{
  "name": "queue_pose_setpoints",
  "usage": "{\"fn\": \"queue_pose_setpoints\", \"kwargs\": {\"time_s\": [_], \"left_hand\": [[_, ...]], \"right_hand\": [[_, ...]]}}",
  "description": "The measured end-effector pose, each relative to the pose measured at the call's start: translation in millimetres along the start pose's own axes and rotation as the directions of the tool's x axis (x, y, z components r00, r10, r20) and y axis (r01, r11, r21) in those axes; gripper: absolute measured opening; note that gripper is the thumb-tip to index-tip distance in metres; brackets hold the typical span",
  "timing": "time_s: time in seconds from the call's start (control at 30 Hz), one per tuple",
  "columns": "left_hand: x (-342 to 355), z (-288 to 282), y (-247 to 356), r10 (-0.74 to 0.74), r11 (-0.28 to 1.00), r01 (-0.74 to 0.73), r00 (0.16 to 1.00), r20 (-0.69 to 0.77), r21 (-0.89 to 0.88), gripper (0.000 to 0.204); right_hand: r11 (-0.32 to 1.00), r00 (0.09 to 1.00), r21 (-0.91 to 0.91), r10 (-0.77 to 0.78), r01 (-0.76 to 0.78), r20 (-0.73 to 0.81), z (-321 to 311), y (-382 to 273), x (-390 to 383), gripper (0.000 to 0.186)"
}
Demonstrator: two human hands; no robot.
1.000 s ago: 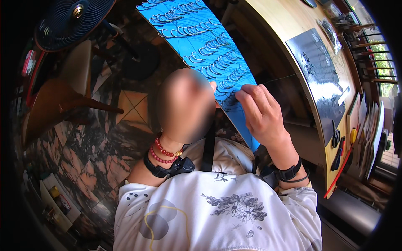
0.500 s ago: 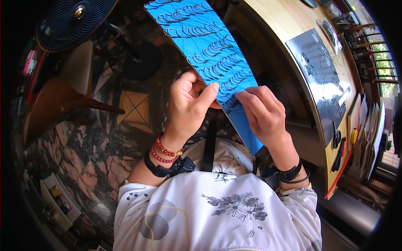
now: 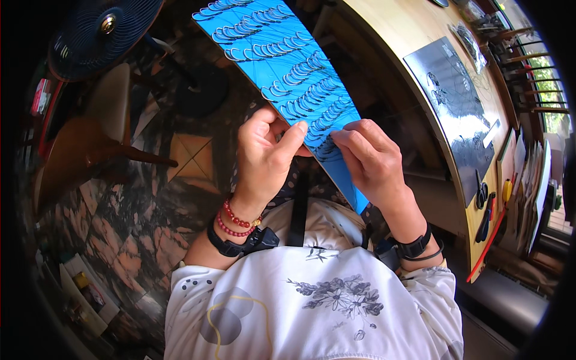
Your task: Creating small hooked craft items and attaching them in rows to a blue textured substrate.
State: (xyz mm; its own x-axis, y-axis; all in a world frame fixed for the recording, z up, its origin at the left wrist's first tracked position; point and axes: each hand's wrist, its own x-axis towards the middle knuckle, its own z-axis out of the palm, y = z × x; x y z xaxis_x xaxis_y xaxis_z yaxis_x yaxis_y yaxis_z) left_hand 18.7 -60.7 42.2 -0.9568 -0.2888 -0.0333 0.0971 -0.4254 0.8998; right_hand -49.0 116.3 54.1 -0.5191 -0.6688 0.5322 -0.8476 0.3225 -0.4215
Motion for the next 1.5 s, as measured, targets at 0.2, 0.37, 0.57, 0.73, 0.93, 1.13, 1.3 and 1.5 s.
{"fn": "queue_pose_setpoints", "kwargs": {"time_s": [0.2, 0.37, 0.57, 0.73, 0.93, 1.13, 1.3, 1.5], "left_hand": [[5, -1, 0, 0.007, 0.997, -0.006, 1.000, -0.014, 0.075, 0.017], [4, -3, -2, 0.001, 0.991, -0.004, 1.000, 0.022, 0.132, 0.018], [3, 1, -4, -0.035, 0.995, 0.028, 0.997, 0.073, 0.099, 0.020], [2, -1, -5, -0.033, 0.994, 0.025, 0.996, 0.080, 0.105, 0.021], [2, -1, -3, -0.037, 0.995, 0.029, 0.995, 0.087, 0.096, 0.021], [3, -3, -4, -0.047, 0.996, 0.040, 0.995, 0.083, 0.078, 0.021], [4, 0, -3, -0.043, 0.998, 0.038, 0.995, 0.087, 0.056, 0.019], [5, 1, -4, -0.045, 0.999, 0.044, 0.997, 0.060, 0.026, 0.018]], "right_hand": [[0.984, 0.989, 0.106, 0.147, -0.146, -0.001, -20, 2, 10, 0.018], [0.905, 0.917, -0.222, 0.305, -0.363, -0.258, -91, 26, 40, 0.010], [0.775, 0.824, -0.289, 0.553, -0.562, -0.121, -128, 93, 39, 0.025], [0.737, 0.777, -0.288, 0.628, -0.612, -0.044, -128, 104, 48, 0.025], [0.732, 0.735, -0.112, 0.678, -0.672, 0.024, -132, 119, 48, 0.018], [0.690, 0.685, 0.048, 0.723, -0.722, -0.088, -139, 108, 50, 0.014], [0.745, 0.730, 0.088, 0.667, -0.662, -0.151, -143, 104, 46, 0.014], [0.868, 0.843, 0.318, 0.468, -0.382, -0.264, -89, 30, 34, 0.006]]}}
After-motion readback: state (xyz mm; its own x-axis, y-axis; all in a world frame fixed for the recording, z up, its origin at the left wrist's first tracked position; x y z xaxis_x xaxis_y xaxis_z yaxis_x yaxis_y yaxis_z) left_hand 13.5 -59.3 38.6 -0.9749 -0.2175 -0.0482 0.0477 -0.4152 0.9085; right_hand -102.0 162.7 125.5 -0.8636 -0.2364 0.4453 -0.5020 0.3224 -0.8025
